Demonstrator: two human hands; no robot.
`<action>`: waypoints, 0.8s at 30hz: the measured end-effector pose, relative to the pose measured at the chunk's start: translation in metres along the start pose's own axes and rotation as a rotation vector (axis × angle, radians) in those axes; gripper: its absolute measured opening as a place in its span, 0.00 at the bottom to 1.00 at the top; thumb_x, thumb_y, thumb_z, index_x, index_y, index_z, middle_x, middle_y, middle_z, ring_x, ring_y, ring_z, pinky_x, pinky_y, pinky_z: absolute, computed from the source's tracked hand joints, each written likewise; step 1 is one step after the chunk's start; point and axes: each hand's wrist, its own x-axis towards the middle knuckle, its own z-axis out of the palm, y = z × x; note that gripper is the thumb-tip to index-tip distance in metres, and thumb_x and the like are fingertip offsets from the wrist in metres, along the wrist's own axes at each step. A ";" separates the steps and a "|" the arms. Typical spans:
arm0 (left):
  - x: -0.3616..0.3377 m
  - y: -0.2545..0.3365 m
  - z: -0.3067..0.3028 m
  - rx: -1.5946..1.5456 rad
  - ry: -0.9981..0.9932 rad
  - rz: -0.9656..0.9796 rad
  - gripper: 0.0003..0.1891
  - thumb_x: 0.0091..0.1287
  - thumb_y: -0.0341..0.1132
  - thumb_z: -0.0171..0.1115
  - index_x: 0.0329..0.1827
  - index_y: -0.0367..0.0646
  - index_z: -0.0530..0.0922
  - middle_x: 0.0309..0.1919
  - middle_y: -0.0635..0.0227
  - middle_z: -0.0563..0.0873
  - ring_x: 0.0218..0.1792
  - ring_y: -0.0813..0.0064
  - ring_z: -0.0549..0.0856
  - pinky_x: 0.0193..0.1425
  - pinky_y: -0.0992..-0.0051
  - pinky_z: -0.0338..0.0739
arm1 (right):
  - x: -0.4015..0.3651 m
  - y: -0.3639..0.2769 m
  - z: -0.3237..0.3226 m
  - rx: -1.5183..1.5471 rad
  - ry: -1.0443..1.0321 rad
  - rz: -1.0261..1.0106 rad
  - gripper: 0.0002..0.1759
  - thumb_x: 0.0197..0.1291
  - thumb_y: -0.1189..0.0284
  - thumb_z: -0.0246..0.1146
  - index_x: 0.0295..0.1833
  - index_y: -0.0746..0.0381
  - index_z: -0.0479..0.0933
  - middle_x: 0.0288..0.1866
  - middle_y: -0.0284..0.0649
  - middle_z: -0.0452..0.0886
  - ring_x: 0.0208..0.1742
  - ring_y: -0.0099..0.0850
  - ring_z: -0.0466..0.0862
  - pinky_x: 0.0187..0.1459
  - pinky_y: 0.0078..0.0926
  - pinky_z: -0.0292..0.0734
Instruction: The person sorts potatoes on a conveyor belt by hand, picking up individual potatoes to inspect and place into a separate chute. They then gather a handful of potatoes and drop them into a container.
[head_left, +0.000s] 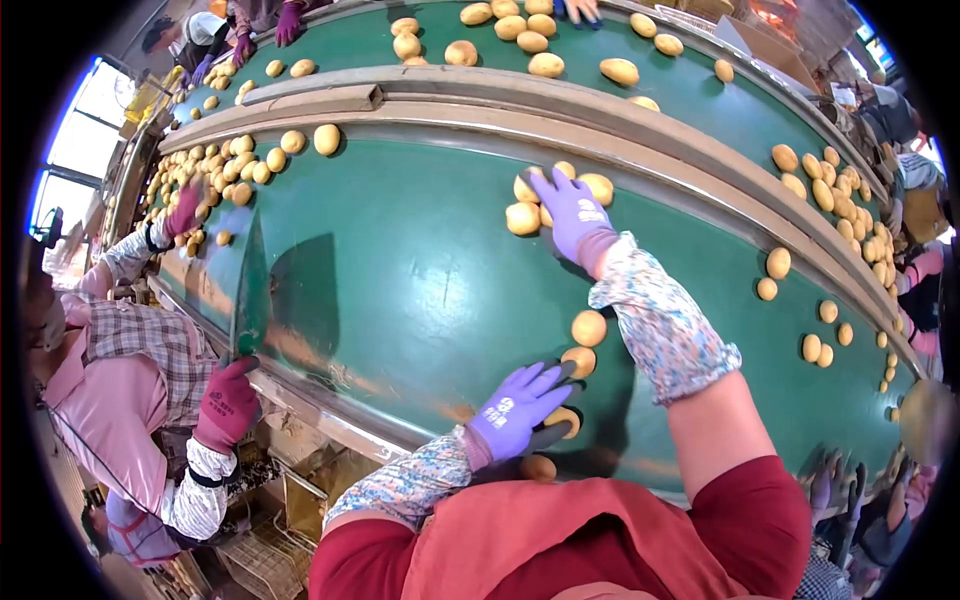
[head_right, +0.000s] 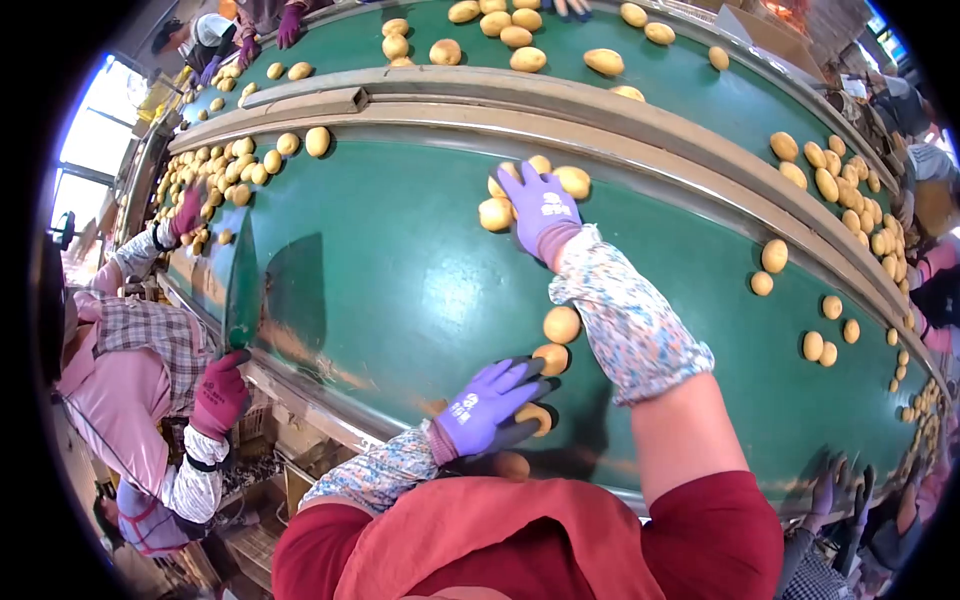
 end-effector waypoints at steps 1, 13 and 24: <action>-0.006 -0.005 -0.007 -0.025 0.054 -0.044 0.27 0.65 0.41 0.69 0.66 0.41 0.77 0.68 0.50 0.76 0.66 0.42 0.76 0.70 0.49 0.71 | 0.007 0.000 0.008 -0.114 -0.060 -0.017 0.34 0.57 0.71 0.68 0.71 0.46 0.71 0.73 0.42 0.69 0.61 0.50 0.80 0.53 0.48 0.84; -0.020 -0.019 -0.061 -0.159 0.373 -0.274 0.19 0.68 0.34 0.65 0.61 0.38 0.78 0.56 0.50 0.83 0.53 0.46 0.83 0.59 0.56 0.78 | 0.055 0.022 0.001 -0.195 -0.395 -0.014 0.34 0.41 0.72 0.77 0.59 0.53 0.79 0.74 0.50 0.68 0.64 0.55 0.79 0.64 0.46 0.78; -0.031 -0.011 -0.023 -0.602 0.384 -0.298 0.45 0.64 0.35 0.71 0.81 0.37 0.56 0.73 0.51 0.67 0.71 0.59 0.71 0.72 0.59 0.71 | -0.186 -0.037 -0.048 2.326 0.090 0.328 0.30 0.64 0.77 0.67 0.72 0.63 0.70 0.64 0.50 0.79 0.57 0.42 0.85 0.56 0.41 0.85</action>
